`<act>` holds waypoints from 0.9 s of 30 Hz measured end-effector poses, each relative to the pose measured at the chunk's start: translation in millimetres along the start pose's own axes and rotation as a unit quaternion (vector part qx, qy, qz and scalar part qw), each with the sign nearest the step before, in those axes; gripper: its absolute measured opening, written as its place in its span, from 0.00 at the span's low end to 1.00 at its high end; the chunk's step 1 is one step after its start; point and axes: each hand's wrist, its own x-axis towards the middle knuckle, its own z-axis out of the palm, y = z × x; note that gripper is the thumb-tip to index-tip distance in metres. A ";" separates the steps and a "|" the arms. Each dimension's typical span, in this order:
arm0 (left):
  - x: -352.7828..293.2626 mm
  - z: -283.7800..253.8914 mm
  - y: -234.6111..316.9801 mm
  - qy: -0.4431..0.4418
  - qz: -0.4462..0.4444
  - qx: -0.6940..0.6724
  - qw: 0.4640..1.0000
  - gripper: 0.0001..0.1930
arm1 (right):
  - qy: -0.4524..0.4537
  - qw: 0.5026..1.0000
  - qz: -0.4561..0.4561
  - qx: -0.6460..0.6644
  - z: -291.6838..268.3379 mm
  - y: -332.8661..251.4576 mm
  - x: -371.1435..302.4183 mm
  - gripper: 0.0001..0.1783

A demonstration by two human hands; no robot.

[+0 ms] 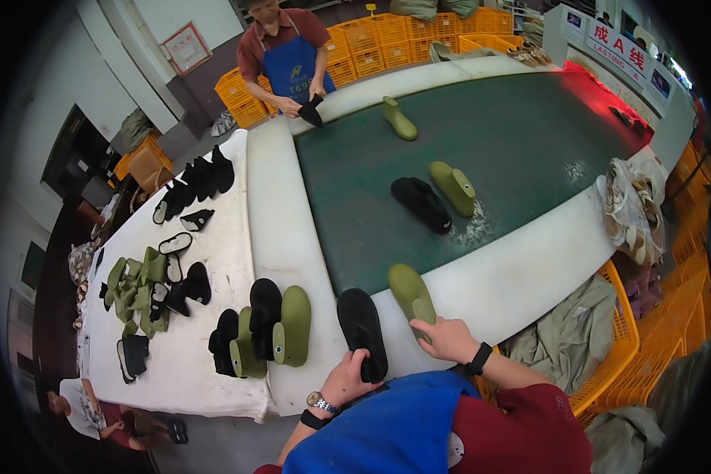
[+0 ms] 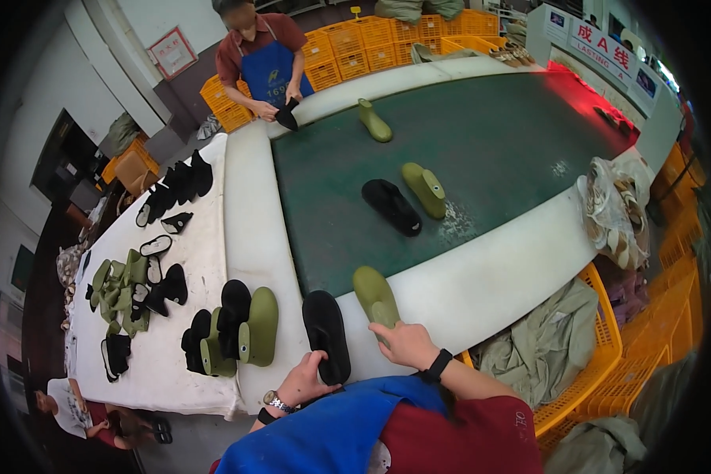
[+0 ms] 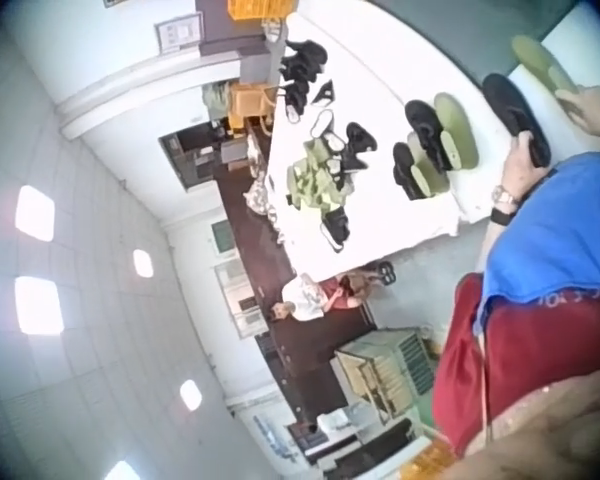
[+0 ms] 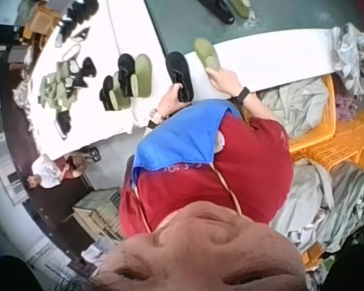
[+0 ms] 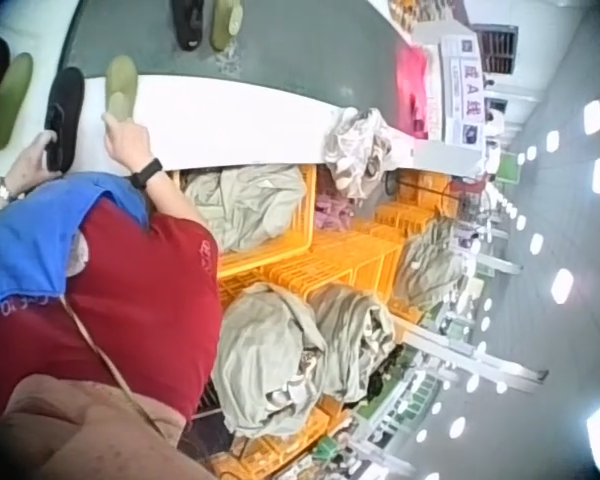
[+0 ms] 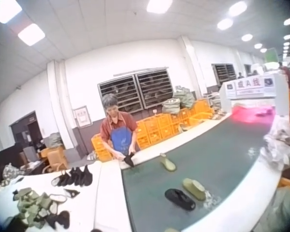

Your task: Sorting and organizing shoe lasts and uppers in a shoe manufacturing facility.

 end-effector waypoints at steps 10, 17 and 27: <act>-1.6 0.5 -1.3 -0.003 -0.019 -0.004 1.000 0.31 | -0.004 1.000 0.008 -0.002 -1.9 -3.8 2.2 0.19; -2.7 0.5 -4.9 0.022 -0.009 -0.017 1.000 0.31 | 0.060 0.969 0.032 0.237 -10.9 29.5 30.8 0.15; 2.0 -5.2 -5.1 -0.026 -0.047 -0.062 0.997 0.33 | 0.027 0.977 0.027 0.211 -72.4 20.9 197.1 0.13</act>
